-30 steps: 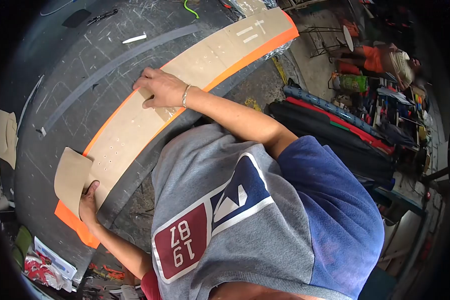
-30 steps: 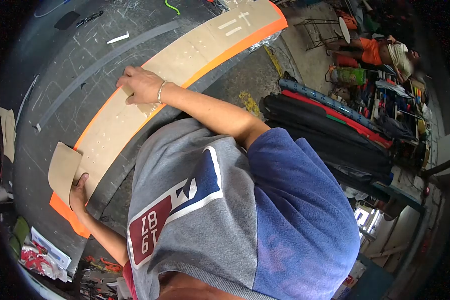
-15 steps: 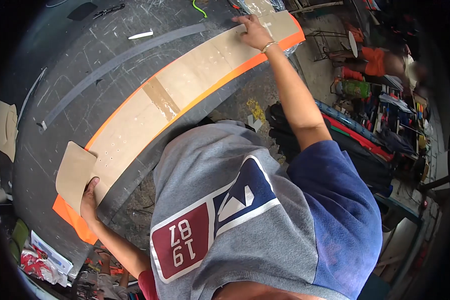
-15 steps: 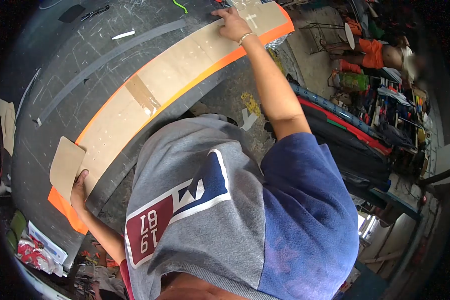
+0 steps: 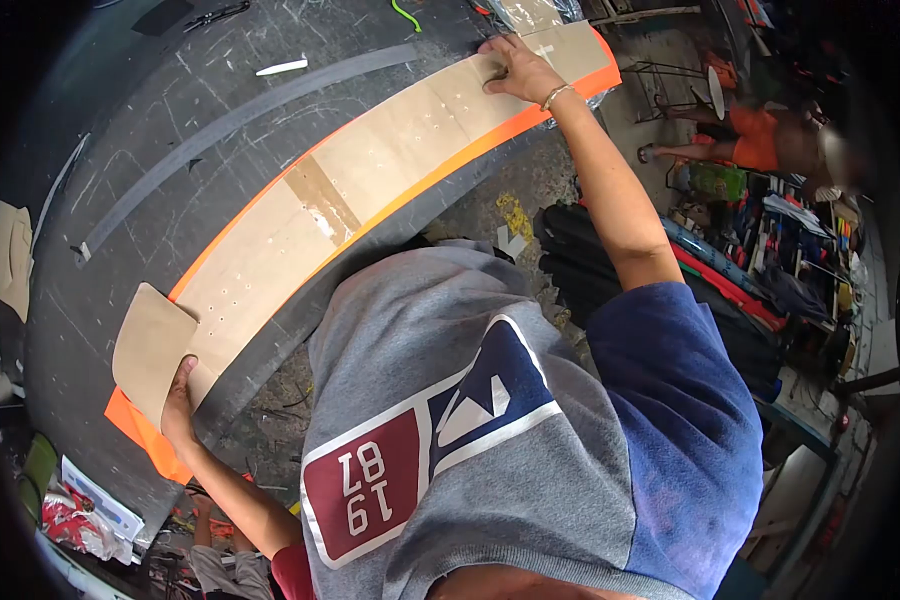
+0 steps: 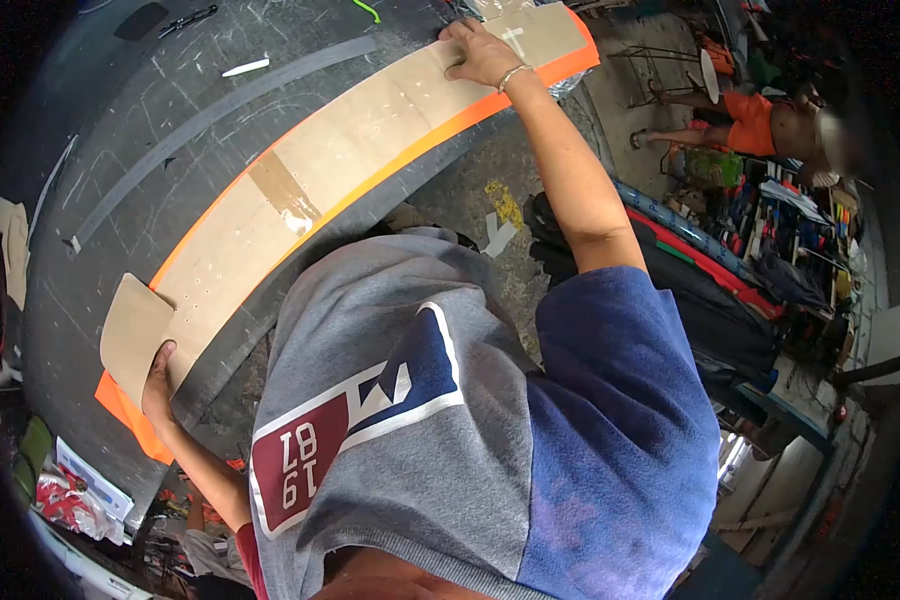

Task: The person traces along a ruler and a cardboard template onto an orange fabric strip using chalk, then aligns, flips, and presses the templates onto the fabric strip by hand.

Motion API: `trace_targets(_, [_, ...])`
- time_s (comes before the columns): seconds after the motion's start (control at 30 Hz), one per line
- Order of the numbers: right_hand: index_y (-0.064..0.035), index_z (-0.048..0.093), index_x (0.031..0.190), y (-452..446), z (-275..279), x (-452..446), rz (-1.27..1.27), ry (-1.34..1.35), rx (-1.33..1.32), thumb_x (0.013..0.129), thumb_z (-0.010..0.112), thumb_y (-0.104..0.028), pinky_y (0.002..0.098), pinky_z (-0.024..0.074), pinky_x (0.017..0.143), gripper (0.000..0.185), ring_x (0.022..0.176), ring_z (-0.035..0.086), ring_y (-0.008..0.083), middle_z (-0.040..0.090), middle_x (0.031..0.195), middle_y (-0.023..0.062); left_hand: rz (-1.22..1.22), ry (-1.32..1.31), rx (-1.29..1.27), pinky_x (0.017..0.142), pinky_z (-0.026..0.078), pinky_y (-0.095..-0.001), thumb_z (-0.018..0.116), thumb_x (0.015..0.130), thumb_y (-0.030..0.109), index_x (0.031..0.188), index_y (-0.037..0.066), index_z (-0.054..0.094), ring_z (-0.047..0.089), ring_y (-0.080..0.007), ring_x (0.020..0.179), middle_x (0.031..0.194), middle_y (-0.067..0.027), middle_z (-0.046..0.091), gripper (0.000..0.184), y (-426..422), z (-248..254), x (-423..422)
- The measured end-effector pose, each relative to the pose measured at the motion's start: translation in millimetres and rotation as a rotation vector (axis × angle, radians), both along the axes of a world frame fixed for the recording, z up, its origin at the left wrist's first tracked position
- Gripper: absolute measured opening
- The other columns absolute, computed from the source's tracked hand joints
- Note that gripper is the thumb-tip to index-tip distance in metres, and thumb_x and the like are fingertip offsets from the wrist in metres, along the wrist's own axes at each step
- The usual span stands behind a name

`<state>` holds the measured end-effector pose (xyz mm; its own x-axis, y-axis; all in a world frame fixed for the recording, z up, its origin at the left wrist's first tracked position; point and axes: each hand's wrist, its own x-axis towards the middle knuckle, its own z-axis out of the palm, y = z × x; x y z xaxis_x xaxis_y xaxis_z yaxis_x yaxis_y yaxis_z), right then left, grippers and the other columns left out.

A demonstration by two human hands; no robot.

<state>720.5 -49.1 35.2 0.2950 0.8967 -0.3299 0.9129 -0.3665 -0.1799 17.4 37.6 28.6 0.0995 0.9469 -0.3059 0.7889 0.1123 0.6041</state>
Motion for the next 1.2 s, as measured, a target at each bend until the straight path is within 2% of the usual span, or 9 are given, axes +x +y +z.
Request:
trace_targets(0.13, [-0.0189, 0.054, 0.138, 0, -4, 3, 0.022, -0.046, 0.036, 0.070, 0.085, -0.024, 0.0419, 0.0503, 0.101, 0.076, 0.119, 0.060, 0.0318, 0.055, 0.132, 0.0096, -0.006, 0.024, -0.100, 0.083, 0.048, -0.0353, 0.091, 0.070, 0.021, 0.101, -0.002, 0.069, 0.061, -0.0238, 0.084, 0.094, -0.0068, 0.071, 0.044, 9, 1, 0])
trace_targets(0.33, [-0.0184, 0.053, 0.140, 1, 1, 1, -0.012, -0.040, -0.002, 0.072, 0.085, -0.026, 0.0418, 0.0499, 0.102, 0.076, 0.119, 0.059, 0.0327, 0.053, 0.135, 0.0101, 0.043, 0.030, -0.340, 0.089, 0.046, -0.0337, 0.088, 0.074, 0.024, 0.105, 0.000, 0.070, 0.061, -0.0215, 0.092, 0.099, -0.0053, 0.070, 0.043, 17, -9, -10])
trace_targets(0.6, [-0.0221, 0.053, 0.140, 1, -2, 1, 0.075, 0.014, 0.024, 0.072, 0.084, -0.017, 0.0403, 0.0501, 0.101, 0.075, 0.119, 0.059, 0.0309, 0.053, 0.131, 0.0086, 0.008, 0.101, -0.406, 0.090, 0.046, -0.0336, 0.087, 0.077, 0.028, 0.110, -0.001, 0.068, 0.060, -0.0222, 0.095, 0.100, -0.0068, 0.070, 0.048, 21, 1, -3])
trace_targets(0.7, [-0.0224, 0.053, 0.140, 4, -3, 2, 0.100, 0.046, 0.004, 0.073, 0.083, -0.014, 0.0396, 0.0489, 0.103, 0.074, 0.120, 0.058, 0.0306, 0.052, 0.131, 0.0081, -0.079, 0.114, -0.220, 0.081, 0.049, -0.0367, 0.088, 0.076, 0.027, 0.107, -0.001, 0.068, 0.059, -0.0238, 0.082, 0.091, -0.0056, 0.068, 0.047, 20, 0, -3])
trace_targets(0.8, [-0.0224, 0.053, 0.140, 7, 3, -2, 0.111, 0.041, -0.013, 0.073, 0.083, -0.014, 0.0394, 0.0481, 0.104, 0.074, 0.121, 0.057, 0.0303, 0.052, 0.132, 0.0080, -0.002, 0.008, -0.279, 0.085, 0.049, -0.0362, 0.089, 0.074, 0.024, 0.110, -0.001, 0.067, 0.060, -0.0240, 0.087, 0.096, -0.0067, 0.069, 0.049, 18, -6, -9])
trace_targets(0.93, [-0.0224, 0.053, 0.140, 9, 2, -3, 0.105, 0.019, -0.042, 0.073, 0.083, -0.013, 0.0396, 0.0476, 0.105, 0.074, 0.123, 0.056, 0.0303, 0.052, 0.132, 0.0080, 0.010, -0.028, -0.165, 0.087, 0.049, -0.0356, 0.090, 0.073, 0.022, 0.111, 0.000, 0.067, 0.061, -0.0235, 0.090, 0.099, -0.0068, 0.069, 0.050, 11, 4, 2])
trace_targets(1.03, [-0.0207, 0.052, 0.140, 8, 1, -4, 0.184, -0.013, 0.016, 0.077, 0.080, -0.010, 0.0394, 0.0548, 0.091, 0.070, 0.096, 0.067, 0.0273, 0.050, 0.125, 0.0088, 0.015, -0.062, -0.071, 0.088, 0.049, -0.0351, 0.091, 0.072, 0.021, 0.111, 0.000, 0.067, 0.061, -0.0232, 0.092, 0.101, -0.0068, 0.069, 0.050, 5, 13, 12])
trace_targets(1.13, [-0.0213, 0.054, 0.139, 11, 2, -3, 0.153, -0.002, -0.061, 0.074, 0.082, -0.013, 0.0401, 0.0479, 0.104, 0.071, 0.123, 0.056, 0.0309, 0.052, 0.132, 0.0082, -0.004, -0.059, -0.025, 0.091, 0.048, -0.0346, 0.092, 0.071, 0.021, 0.111, 0.000, 0.067, 0.061, -0.0230, 0.095, 0.104, -0.0070, 0.069, 0.051, 1, 11, 10])
trace_targets(1.2, [-0.0200, 0.055, 0.135, 12, 3, -3, 0.156, 0.000, -0.062, 0.074, 0.082, -0.014, 0.0402, 0.0483, 0.103, 0.068, 0.122, 0.056, 0.0310, 0.052, 0.129, 0.0080, -0.041, -0.030, 0.015, 0.093, 0.047, -0.0341, 0.093, 0.069, 0.020, 0.111, 0.000, 0.067, 0.061, -0.0230, 0.098, 0.107, -0.0072, 0.068, 0.053, -1, 4, 2])
